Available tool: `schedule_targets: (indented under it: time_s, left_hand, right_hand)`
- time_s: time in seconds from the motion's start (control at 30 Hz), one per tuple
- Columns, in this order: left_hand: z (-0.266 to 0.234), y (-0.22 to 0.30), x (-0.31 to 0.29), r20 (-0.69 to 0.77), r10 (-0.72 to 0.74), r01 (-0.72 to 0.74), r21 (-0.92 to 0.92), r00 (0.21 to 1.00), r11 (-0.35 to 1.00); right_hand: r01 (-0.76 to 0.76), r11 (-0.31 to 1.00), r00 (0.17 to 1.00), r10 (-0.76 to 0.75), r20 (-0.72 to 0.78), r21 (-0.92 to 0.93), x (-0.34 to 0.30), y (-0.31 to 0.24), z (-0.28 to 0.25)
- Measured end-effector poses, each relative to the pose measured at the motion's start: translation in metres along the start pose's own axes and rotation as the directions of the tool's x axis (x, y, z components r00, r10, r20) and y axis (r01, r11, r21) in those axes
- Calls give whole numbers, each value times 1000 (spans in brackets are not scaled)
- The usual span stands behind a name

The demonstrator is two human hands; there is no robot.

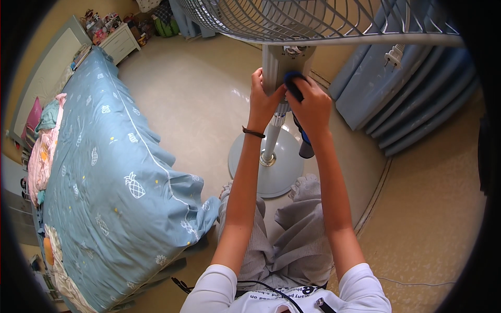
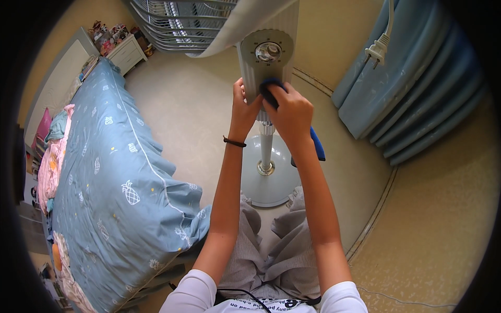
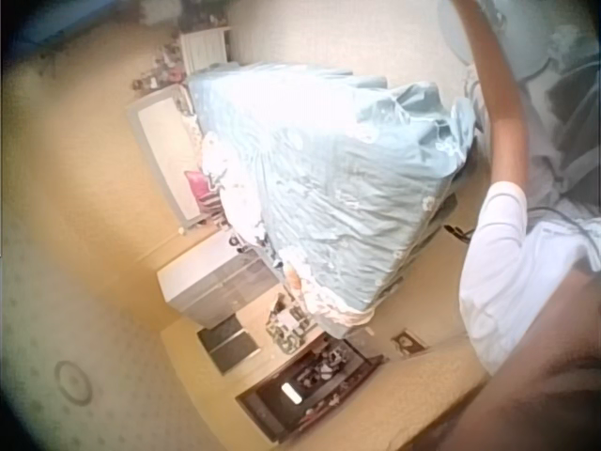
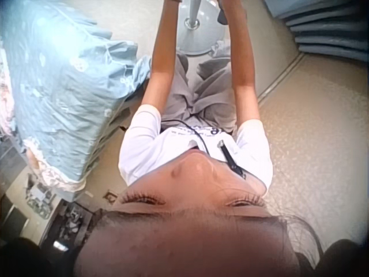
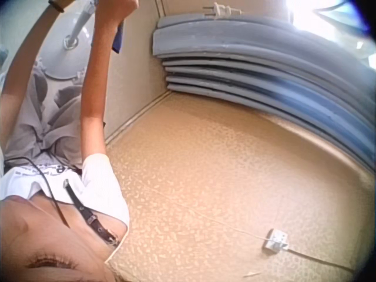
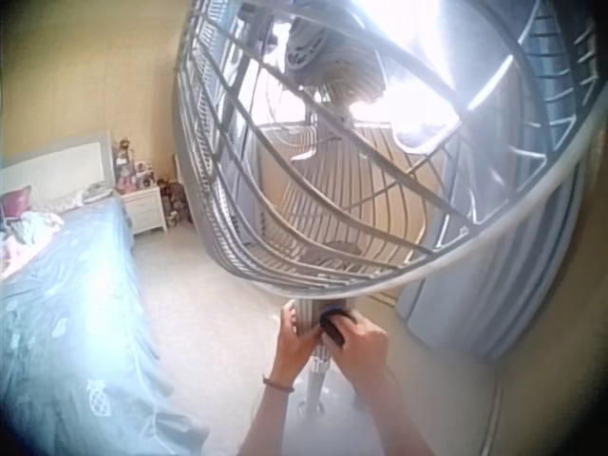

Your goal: Wiping down a standing electric fan with a cloth.

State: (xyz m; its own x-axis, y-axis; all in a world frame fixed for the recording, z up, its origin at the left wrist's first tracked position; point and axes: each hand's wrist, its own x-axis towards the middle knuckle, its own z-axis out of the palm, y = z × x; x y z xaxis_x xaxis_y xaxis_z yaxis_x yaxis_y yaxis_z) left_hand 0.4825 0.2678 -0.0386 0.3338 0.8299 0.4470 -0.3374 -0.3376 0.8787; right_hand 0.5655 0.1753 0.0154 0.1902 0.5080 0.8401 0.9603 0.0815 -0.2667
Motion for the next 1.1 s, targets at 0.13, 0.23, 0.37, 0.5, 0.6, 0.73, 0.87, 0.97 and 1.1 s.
schedule_targets:
  time_s: [0.13, 0.23, 0.37, 0.5, 0.6, 0.73, 0.87, 0.97, 1.1]
  left_hand:
    - [-12, -11, 3, 97, 58, -53, -50, 994, 997]
    - [-17, -8, 2, 181, -6, 6, 2, 983, 1000]
    - [-25, -4, -1, 204, 29, -27, -9, 979, 1000]
    - [-21, 7, -4, 217, 4, 0, -17, 976, 1000]
    - [-20, 10, -5, 206, 3, 3, -33, 978, 999]
    - [-21, 5, -4, 200, 23, -21, -14, 980, 1000]
    - [-19, 5, -4, 199, 18, -20, 7, 980, 1000]
    - [-20, 3, -4, 195, 7, -12, 24, 981, 1000]
    - [-20, 1, -4, 162, 25, -29, 19, 986, 999]
  right_hand:
    - [-15, 993, 981, 37, 189, -119, -9, -16, 7]
    - [-86, 988, 978, 108, 178, -132, -22, -12, 13]
    - [3, 999, 999, -1, -35, 47, -30, -2, 9]
    - [-181, 941, 973, 214, -87, 287, -27, 9, 4]
    - [-340, 835, 934, 352, 56, 432, -22, 7, 8]
    - [-359, 737, 909, 416, 35, 572, -13, 2, 10]
    - [-411, 646, 870, 488, 67, 643, -17, 5, 9]
    - [-390, 771, 900, 435, 31, 503, -28, 9, 17]
    - [-376, 764, 903, 429, 22, 525, -31, 10, 21]
